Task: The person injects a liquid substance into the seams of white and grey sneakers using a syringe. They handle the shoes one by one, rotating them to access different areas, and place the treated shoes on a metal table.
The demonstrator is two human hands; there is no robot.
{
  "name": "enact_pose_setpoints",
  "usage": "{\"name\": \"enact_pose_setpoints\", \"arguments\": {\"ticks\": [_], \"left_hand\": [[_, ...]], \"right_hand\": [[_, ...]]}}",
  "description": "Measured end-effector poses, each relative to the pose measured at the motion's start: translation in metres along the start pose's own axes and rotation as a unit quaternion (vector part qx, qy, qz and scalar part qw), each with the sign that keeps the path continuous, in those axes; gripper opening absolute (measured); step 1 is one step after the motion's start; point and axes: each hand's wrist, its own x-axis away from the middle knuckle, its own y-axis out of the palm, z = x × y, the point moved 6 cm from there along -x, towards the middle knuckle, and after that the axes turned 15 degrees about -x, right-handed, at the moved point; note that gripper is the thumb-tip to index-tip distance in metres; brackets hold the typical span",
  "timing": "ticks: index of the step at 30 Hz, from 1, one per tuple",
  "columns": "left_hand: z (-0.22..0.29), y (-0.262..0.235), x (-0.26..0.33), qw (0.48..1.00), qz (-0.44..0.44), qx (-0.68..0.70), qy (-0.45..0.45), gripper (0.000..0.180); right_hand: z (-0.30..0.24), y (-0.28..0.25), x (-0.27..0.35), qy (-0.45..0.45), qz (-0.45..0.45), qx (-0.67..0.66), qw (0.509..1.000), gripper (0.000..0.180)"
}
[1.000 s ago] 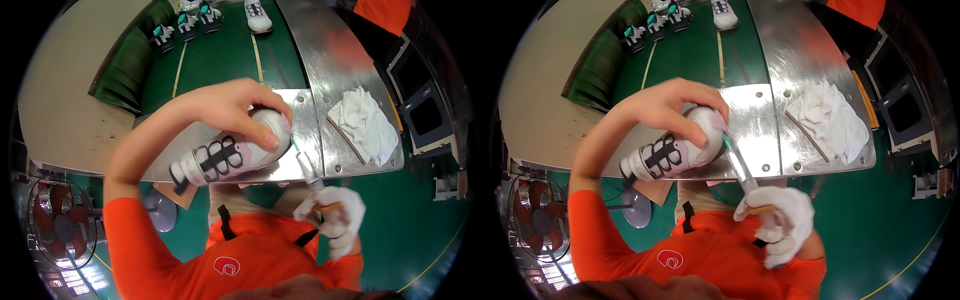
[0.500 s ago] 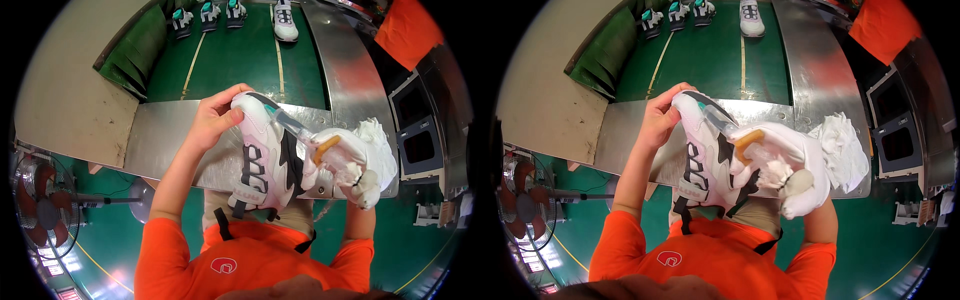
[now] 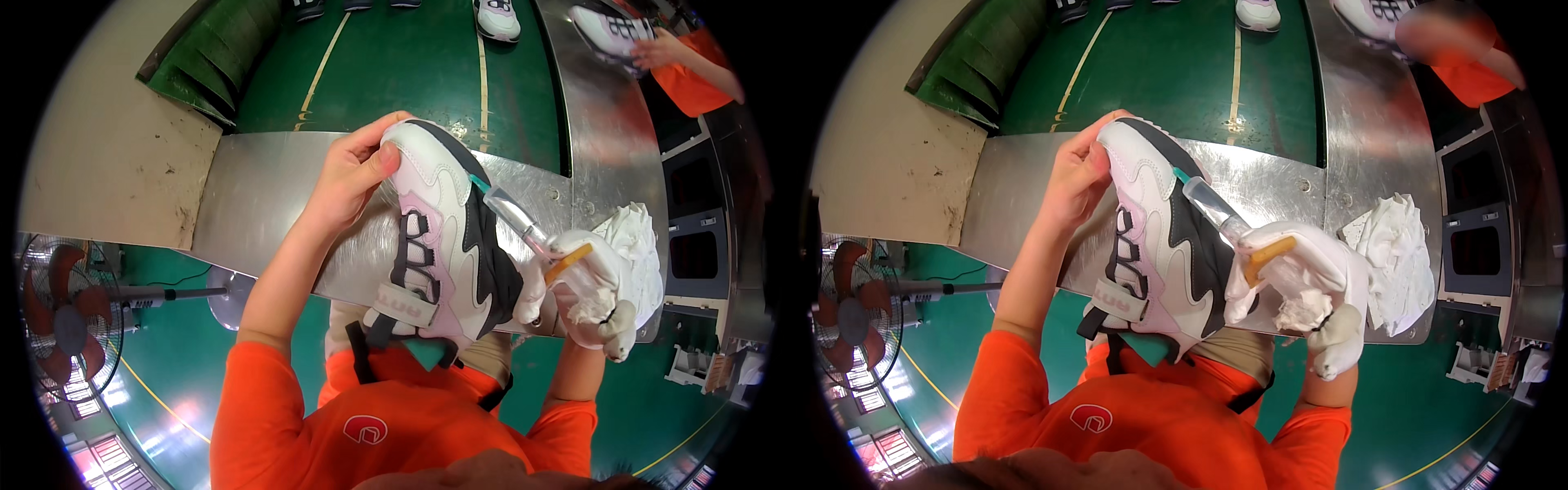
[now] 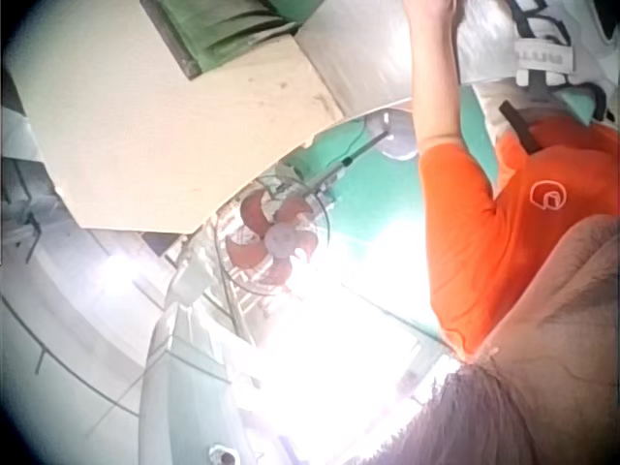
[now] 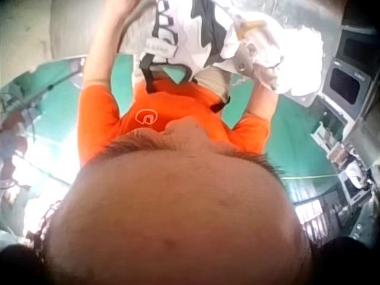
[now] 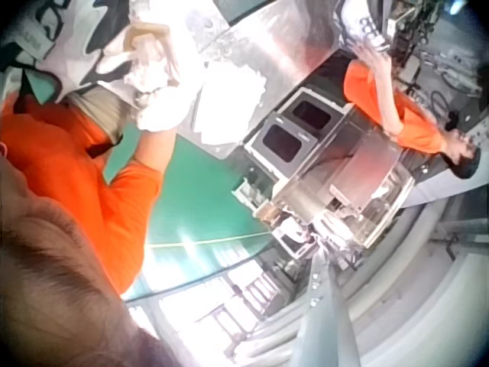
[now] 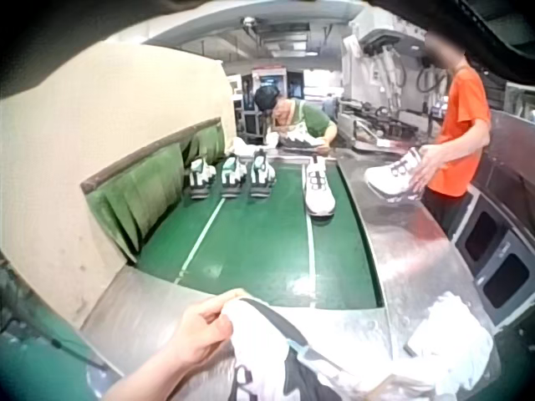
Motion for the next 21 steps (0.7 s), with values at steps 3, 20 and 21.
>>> {"name": "enact_pose_setpoints", "arguments": {"ticks": [3, 20, 21], "left_hand": [[0.002, 0.002, 0.003, 1.0, 0.017, 0.012, -0.013, 0.058], [-0.007, -0.04, -0.003, 0.935, -0.15, -0.295, -0.127, 0.059], [-0.004, -0.039, 0.004, 0.937, -0.112, -0.283, -0.171, 0.051]], "right_hand": [[0.0, -0.01, 0.008, -0.002, 0.027, 0.023, 0.999, 0.095], [-0.019, -0.04, 0.1, -0.194, 0.339, 0.373, 0.842, 0.082], [-0.019, -0.04, 0.11, -0.174, 0.351, 0.442, 0.807, 0.082]]}}
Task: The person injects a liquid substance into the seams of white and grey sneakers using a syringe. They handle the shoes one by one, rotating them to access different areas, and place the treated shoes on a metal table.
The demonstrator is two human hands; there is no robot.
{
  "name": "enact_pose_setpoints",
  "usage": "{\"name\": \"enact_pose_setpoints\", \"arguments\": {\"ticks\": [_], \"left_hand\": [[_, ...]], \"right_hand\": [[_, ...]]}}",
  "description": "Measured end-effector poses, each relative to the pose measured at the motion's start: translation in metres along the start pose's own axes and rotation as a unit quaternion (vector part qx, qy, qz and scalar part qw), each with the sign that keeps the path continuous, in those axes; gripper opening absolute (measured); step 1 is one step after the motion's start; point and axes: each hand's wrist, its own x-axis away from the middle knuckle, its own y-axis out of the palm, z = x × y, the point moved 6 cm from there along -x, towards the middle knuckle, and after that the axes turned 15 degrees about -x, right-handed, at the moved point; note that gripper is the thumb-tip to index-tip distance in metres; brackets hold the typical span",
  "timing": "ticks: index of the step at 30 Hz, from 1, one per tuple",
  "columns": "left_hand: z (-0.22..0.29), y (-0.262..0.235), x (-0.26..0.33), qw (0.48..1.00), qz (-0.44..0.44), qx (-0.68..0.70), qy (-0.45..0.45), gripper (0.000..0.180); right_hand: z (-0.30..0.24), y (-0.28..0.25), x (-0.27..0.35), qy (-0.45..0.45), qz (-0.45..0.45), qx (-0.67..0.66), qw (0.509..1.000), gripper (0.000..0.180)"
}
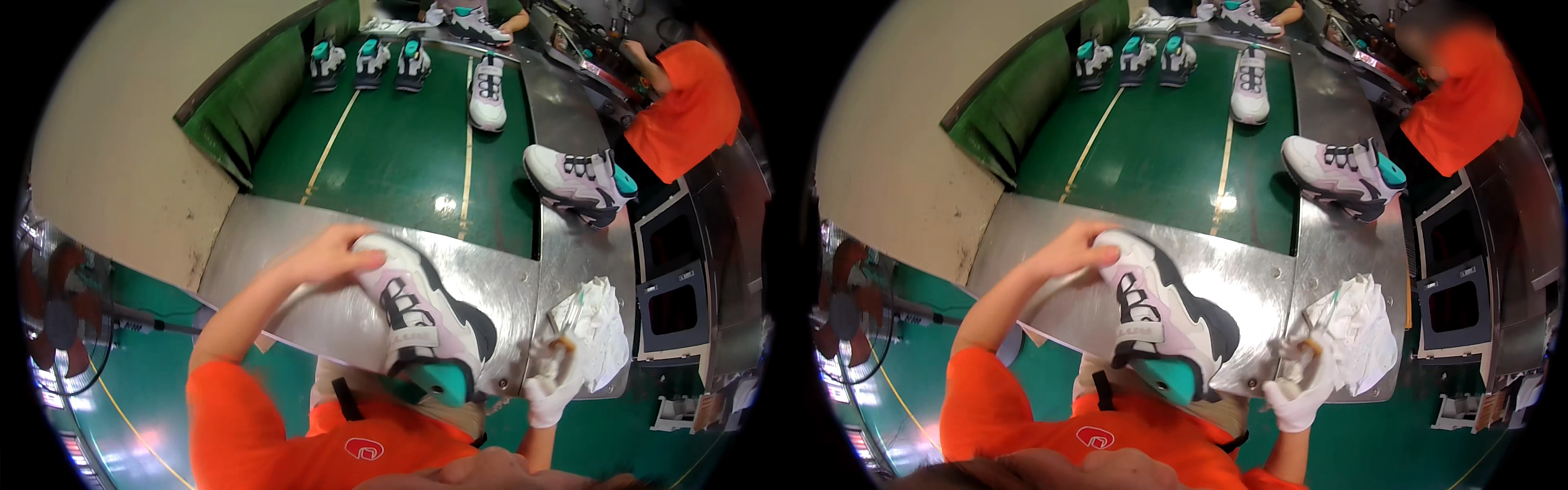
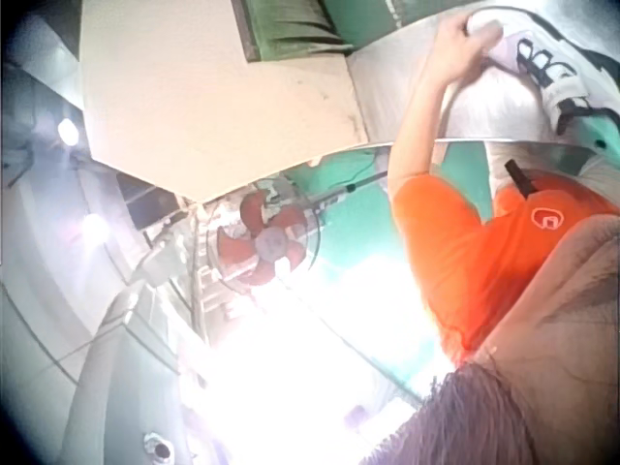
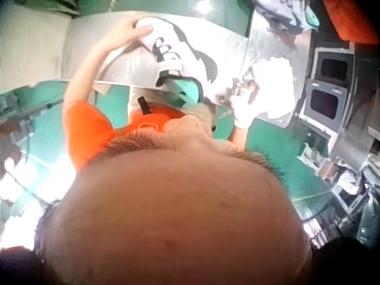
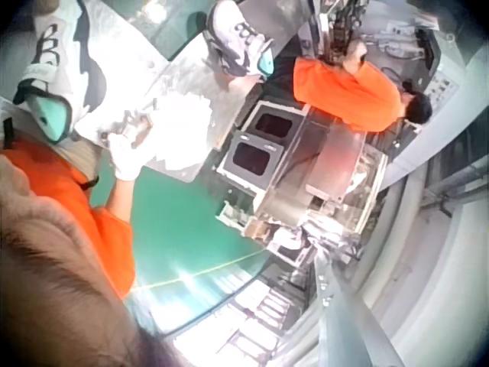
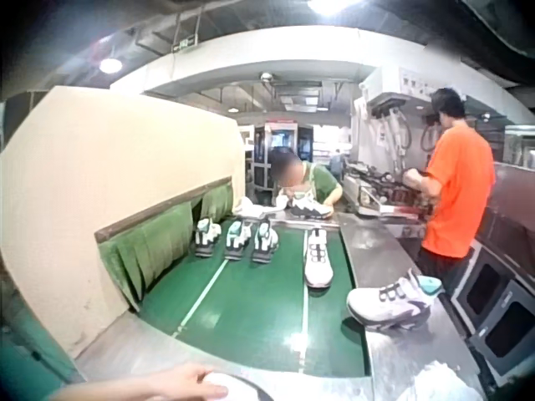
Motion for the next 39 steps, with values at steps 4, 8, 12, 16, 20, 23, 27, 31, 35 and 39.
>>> {"name": "enact_pose_setpoints", "arguments": {"ticks": [4, 8, 12, 16, 20, 23, 27, 31, 35, 39], "left_hand": [[-0.027, -0.018, 0.028, 0.971, 0.131, 0.113, -0.164, 0.044], [-0.043, -0.056, 0.002, 0.918, 0.257, 0.25, -0.168, 0.051], [-0.056, -0.087, -0.102, 0.883, 0.337, 0.303, -0.121, 0.052], [-0.091, -0.092, -0.249, 0.831, 0.426, 0.35, -0.074, 0.056], [-0.064, -0.069, -0.382, 0.834, 0.426, 0.339, -0.09, 0.059], [-0.039, -0.057, -0.428, 0.897, 0.272, 0.345, -0.045, 0.062], [0.021, 0.021, -0.388, 0.991, -0.009, 0.002, -0.135, 0.081], [0.084, 0.081, -0.38, 0.982, -0.153, 0.098, -0.051, 0.082], [0.09, 0.084, -0.354, 0.985, -0.107, 0.126, -0.059, 0.063], [0.09, 0.107, -0.261, 0.971, -0.08, 0.218, -0.057, 0.051]], "right_hand": [[0.003, -0.006, 0.02, -0.064, 0.028, 0.233, 0.97, 0.079], [-0.003, -0.005, 0.018, -0.097, 0.023, 0.3, 0.949, 0.08], [0.018, -0.02, 0.022, -0.014, 0.099, 0.118, 0.988, 0.083], [0.046, -0.032, 0.036, 0.076, 0.028, 0.015, 0.997, 0.091], [0.085, -0.053, 0.064, 0.196, 0.078, -0.03, 0.977, 0.095], [0.072, -0.044, 0.056, 0.131, 0.092, -0.04, 0.986, 0.095], [0.046, -0.035, 0.056, 0.071, 0.084, -0.024, 0.994, 0.092], [0.051, -0.051, 0.054, 0.123, 0.076, -0.004, 0.99, 0.083], [0.017, -0.017, 0.011, 0.039, 0.18, -0.004, 0.983, 0.081], [0.021, -0.018, 0.005, 0.069, 0.196, -0.002, 0.978, 0.078]]}}
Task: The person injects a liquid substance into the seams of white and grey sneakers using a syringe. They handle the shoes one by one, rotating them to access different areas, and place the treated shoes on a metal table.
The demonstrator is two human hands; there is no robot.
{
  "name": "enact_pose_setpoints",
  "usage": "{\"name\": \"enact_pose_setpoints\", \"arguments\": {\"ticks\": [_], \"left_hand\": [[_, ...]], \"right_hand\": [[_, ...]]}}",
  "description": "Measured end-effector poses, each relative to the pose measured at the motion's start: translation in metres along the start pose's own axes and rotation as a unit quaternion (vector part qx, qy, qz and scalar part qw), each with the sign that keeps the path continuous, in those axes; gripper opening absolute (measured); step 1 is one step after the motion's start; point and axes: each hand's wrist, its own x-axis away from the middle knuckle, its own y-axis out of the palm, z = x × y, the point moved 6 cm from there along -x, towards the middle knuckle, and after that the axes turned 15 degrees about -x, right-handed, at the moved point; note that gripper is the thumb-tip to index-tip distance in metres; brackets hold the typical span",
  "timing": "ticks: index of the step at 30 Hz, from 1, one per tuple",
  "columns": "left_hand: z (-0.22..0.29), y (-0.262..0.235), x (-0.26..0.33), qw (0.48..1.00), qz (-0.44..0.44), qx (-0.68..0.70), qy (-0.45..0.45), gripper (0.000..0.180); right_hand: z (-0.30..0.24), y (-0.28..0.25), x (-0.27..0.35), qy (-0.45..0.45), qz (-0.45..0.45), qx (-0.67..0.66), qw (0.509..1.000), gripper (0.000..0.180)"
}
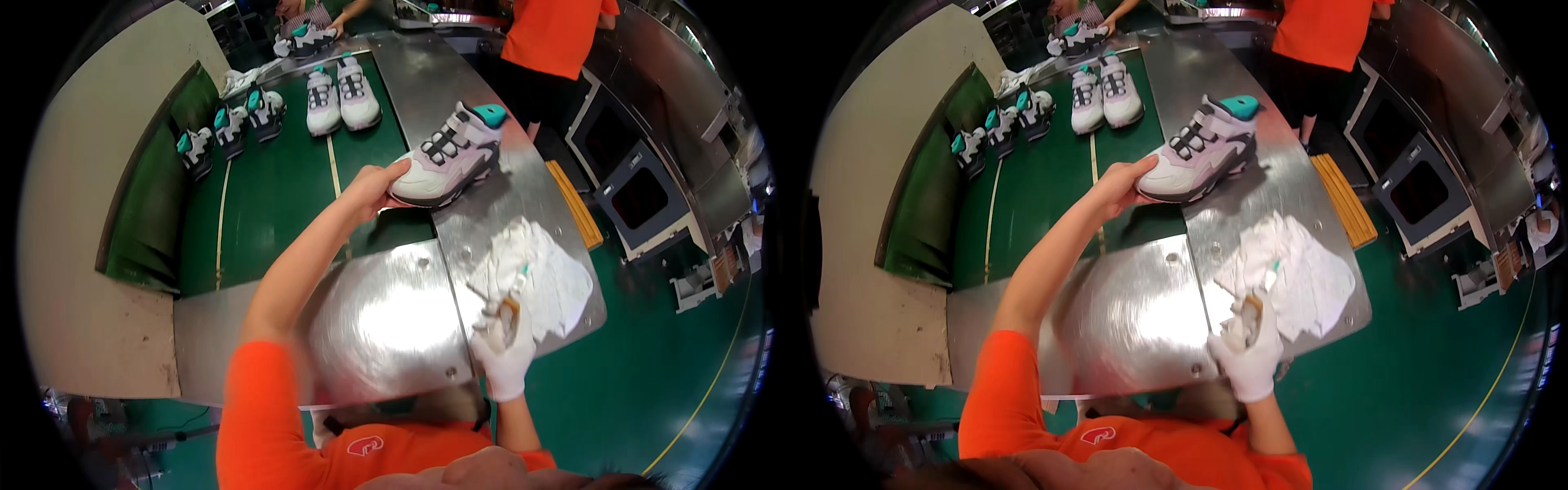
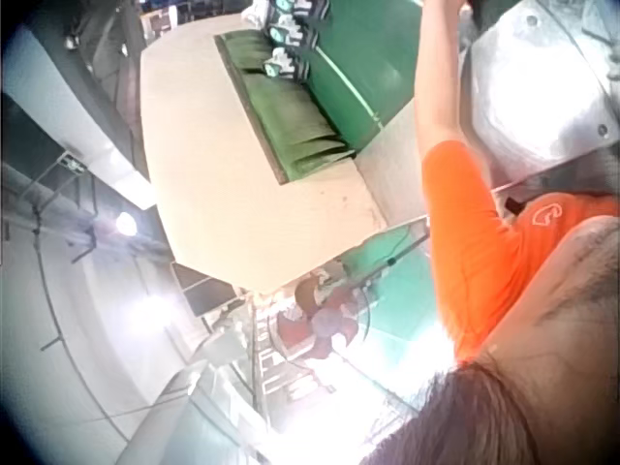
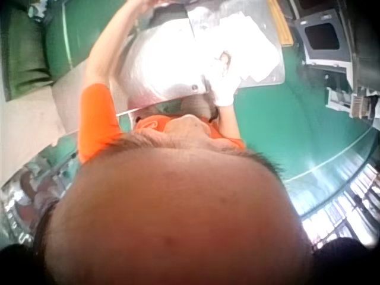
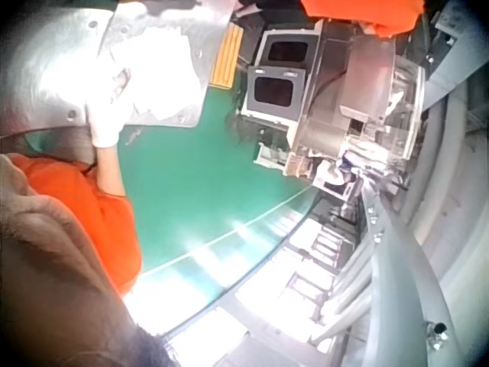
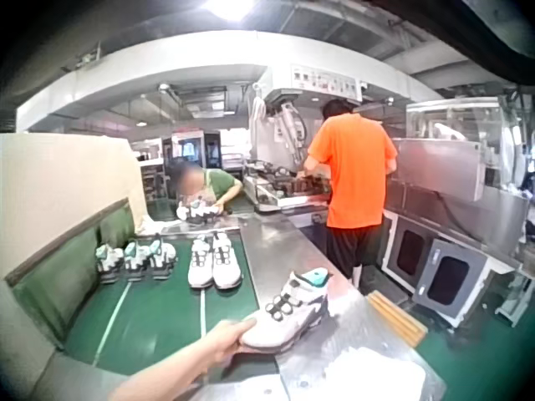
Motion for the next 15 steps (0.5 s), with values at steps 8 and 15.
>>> {"name": "enact_pose_setpoints", "arguments": {"ticks": [8, 15], "left_hand": [[-0.072, -0.048, 0.267, 0.969, 0.244, -0.017, -0.035, 0.053], [-0.126, 0.036, 0.406, 0.956, 0.235, 0.13, -0.119, 0.046]], "right_hand": [[-0.028, -0.012, 0.048, -0.019, -0.142, 0.18, 0.973, 0.074], [-0.046, -0.024, 0.069, 0.025, -0.146, 0.032, 0.988, 0.078]]}}
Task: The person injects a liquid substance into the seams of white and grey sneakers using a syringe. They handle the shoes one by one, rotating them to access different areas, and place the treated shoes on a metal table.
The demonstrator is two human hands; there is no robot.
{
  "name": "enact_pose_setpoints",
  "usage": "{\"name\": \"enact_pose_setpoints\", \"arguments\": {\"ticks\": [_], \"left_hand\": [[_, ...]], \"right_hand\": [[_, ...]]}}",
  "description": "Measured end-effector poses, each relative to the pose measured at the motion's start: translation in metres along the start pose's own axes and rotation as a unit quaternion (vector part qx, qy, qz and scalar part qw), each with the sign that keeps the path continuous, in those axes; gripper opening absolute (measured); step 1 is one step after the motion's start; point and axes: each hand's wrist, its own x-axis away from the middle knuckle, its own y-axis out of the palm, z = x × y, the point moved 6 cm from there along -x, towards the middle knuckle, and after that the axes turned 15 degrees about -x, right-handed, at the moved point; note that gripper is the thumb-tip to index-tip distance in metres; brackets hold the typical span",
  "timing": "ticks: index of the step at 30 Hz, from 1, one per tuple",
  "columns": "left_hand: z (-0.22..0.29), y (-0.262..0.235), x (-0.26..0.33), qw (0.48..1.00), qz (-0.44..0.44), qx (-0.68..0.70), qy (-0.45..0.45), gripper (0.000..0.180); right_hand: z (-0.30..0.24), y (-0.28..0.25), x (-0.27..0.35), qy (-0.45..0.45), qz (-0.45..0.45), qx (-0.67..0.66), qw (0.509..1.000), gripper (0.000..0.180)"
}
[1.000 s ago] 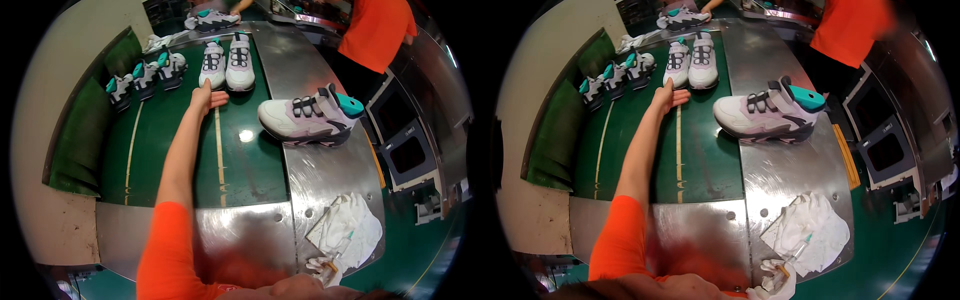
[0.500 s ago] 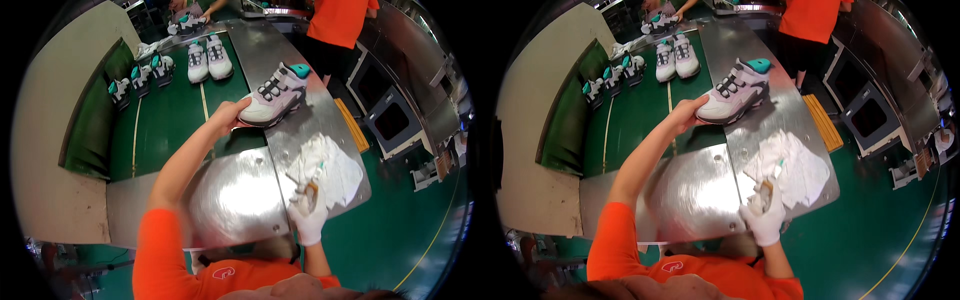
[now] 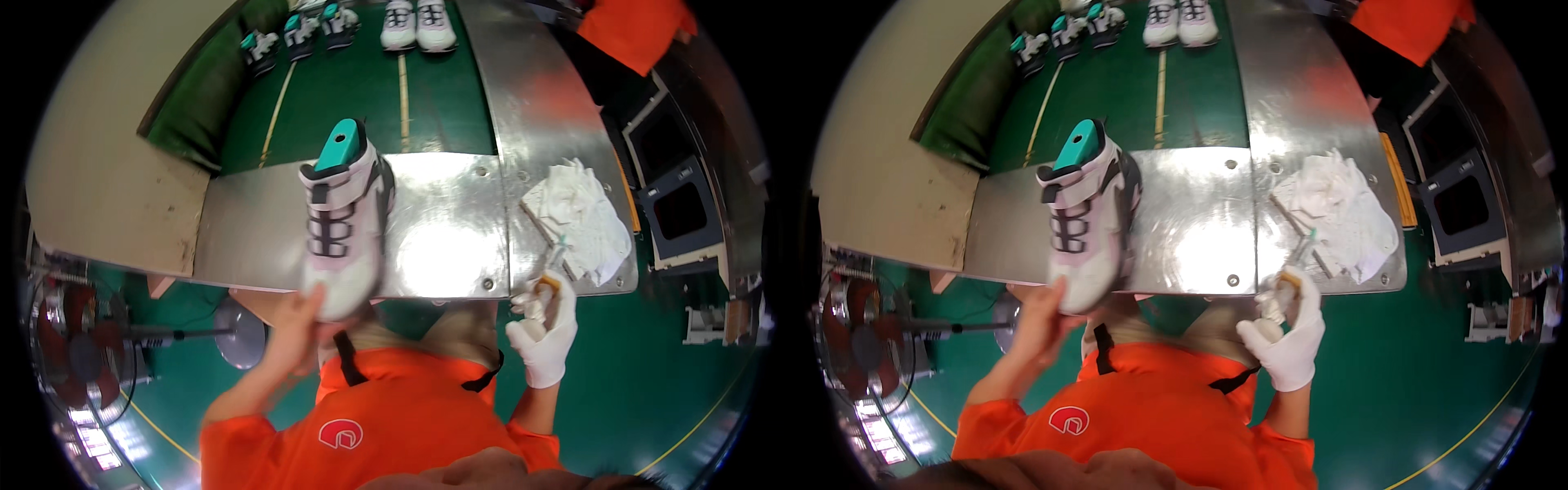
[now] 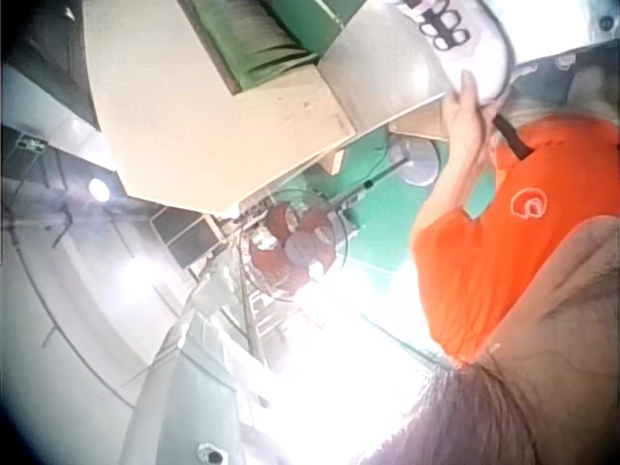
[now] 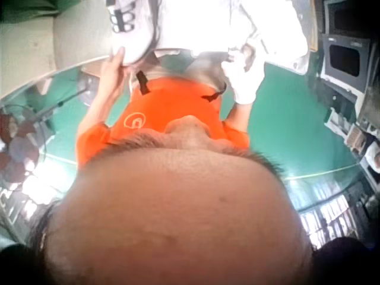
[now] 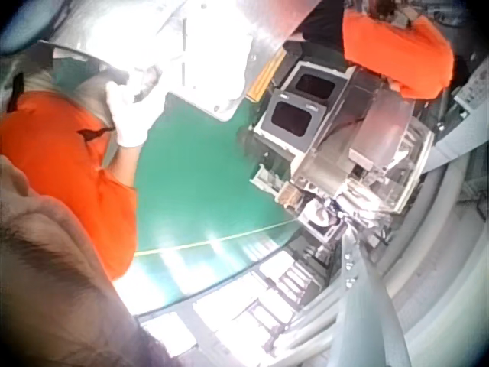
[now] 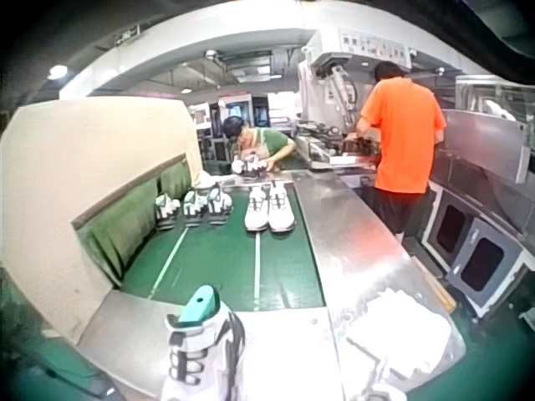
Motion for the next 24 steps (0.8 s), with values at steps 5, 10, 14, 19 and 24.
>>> {"name": "enact_pose_setpoints", "arguments": {"ticks": [5, 10, 14, 19, 24], "left_hand": [[-0.016, 0.118, 0.002, 0.949, -0.3, 0.021, -0.091, 0.041], [0.112, 0.117, 0.019, 0.699, -0.178, -0.393, 0.571, 0.049], [0.182, 0.092, -0.037, 0.49, 0.093, -0.609, 0.617, 0.078], [0.147, 0.052, -0.043, 0.483, -0.026, -0.657, 0.579, 0.067], [0.089, 0.01, 0.006, 0.439, 0.09, -0.628, 0.636, 0.034]], "right_hand": [[-0.005, 0.001, -0.014, -0.034, 0.025, -0.041, 0.998, 0.079], [-0.03, -0.017, -0.027, 0.029, 0.042, -0.004, 0.999, 0.075], [-0.037, -0.023, -0.045, 0.09, 0.047, 0.044, 0.994, 0.065], [-0.026, -0.026, -0.06, 0.098, -0.064, 0.23, 0.966, 0.069], [-0.044, -0.015, -0.048, 0.158, -0.04, 0.026, 0.986, 0.073]]}}
